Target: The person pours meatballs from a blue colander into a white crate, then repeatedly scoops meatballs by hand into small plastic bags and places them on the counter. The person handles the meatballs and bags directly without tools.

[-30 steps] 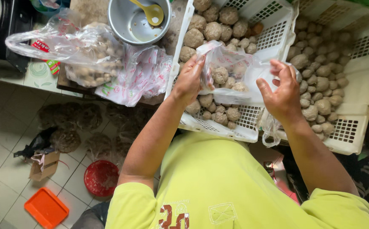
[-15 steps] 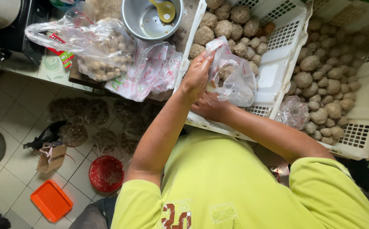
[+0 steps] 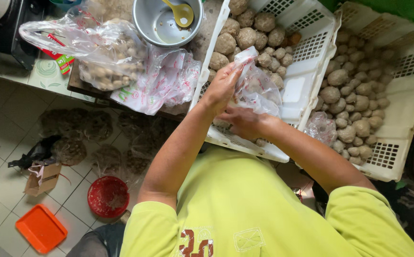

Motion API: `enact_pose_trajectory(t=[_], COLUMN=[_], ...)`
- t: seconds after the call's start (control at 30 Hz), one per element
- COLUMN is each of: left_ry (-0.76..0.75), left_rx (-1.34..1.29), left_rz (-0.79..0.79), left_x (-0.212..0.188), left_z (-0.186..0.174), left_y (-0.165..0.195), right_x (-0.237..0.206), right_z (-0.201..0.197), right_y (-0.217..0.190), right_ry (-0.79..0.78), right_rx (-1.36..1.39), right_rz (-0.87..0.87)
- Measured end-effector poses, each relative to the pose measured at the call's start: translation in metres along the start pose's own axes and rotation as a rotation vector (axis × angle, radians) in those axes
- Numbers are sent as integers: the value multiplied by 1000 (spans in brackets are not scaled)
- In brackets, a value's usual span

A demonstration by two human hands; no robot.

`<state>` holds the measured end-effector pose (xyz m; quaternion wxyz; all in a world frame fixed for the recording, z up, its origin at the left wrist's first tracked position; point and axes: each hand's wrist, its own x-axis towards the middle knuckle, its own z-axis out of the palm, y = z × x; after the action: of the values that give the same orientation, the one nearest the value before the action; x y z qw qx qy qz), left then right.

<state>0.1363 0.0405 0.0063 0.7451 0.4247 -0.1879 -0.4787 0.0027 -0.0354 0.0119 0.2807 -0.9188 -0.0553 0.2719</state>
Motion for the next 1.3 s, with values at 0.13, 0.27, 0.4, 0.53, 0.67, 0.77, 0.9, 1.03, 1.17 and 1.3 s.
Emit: enact_pose_trajectory(t=[0.13,0.27,0.4,0.53,0.67,0.77,0.9,1.03,1.17,1.3], left_ry=[21,-12,-28,-5,4,55,14,-90,-149,-256], left_rx=[-64,-24,0,-63,-48,145,237,79,383,319], left_rz=[-27,-4,11,3,-2,-44,-45,-80,-105,8], left_x=[3,2,0,-3,-10,-15,-14,-17,-25,-26], left_z=[-1,-3,-3,5,10,14,16,19,17,20], left_y=[1,-3,-3,7,19,24,28,33,35,33], right_x=[13,36,62,51,-22,-70,-86,-67,-48,-40], right_z=[11,34,33,19,-29,-69,-77,-53,-32,-29], right_y=[-6,0,-10,-21,-27,-17,0,22,38,48], right_ry=[196,362,455,371,165,-105,-256,-71,-17,249], right_rx=[-372,-348,38,-231,94,582,1665,1737,1825,1967], right_rz=[-319,-356,-317,-339,-285,-360,-607,-330,-339,-402])
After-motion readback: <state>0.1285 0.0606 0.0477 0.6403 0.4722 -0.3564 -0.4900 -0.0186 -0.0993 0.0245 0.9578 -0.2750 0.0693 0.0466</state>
